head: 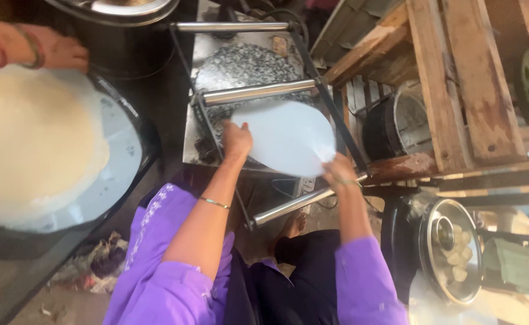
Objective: The person places dough balls on a plastic sheet on a manual lever press, pulls the press handle down to flatten each ball into a thin round disc, then peels the pressed disc off the sheet and stacks it with others on a large plate. The person repeats the cycle, occasionally repositioning the sheet and reaching for new dough balls from a nearby tray.
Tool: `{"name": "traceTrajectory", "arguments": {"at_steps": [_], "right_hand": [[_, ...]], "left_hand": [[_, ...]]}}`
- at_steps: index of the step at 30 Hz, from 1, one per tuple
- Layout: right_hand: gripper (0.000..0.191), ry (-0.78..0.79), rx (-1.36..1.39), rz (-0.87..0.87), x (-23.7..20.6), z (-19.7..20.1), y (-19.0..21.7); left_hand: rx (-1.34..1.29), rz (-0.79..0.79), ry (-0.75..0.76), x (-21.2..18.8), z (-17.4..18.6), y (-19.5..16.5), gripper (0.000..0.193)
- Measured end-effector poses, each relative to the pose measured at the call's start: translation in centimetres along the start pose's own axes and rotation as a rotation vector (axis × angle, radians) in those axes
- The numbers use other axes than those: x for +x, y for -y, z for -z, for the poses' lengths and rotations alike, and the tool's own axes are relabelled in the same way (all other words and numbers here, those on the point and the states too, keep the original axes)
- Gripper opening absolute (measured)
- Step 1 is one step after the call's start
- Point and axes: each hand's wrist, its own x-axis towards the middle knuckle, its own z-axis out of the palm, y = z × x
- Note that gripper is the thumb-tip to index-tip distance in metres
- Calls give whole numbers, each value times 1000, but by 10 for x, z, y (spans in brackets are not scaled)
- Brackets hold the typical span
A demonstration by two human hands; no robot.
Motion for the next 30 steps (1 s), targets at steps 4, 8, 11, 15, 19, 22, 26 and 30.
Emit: {"name": "traceTrajectory", "arguments": {"at_steps": [4,8,11,15,19,22,26,30], "right_hand": [[31,37,408,-161,40,-66,6],[47,31,486,-297,56,-120,16],[36,-111,237,-293,58,-146,22],[34,-94,246,-251,58,-150,16],[32,-99,154,-68,62,-132,3],[35,-96,173,25,54,-101,-11],[34,-86,292,335,5,-4,-37],[20,-311,559,570,-83,173,-94]], "left_hand": [[-9,-71,-84,-1,6,-8,70],[-110,-47,-33,-5,14,-16,73],[-102,-19,57,-6,17,-18,64],[-9,-62,83,-1,13,-11,68],[-50,-46,116,5,5,4,71],[-21,40,215,9,4,15,67],[-69,234,372,15,12,29,57],[-81,256,443,26,13,38,50]]}}
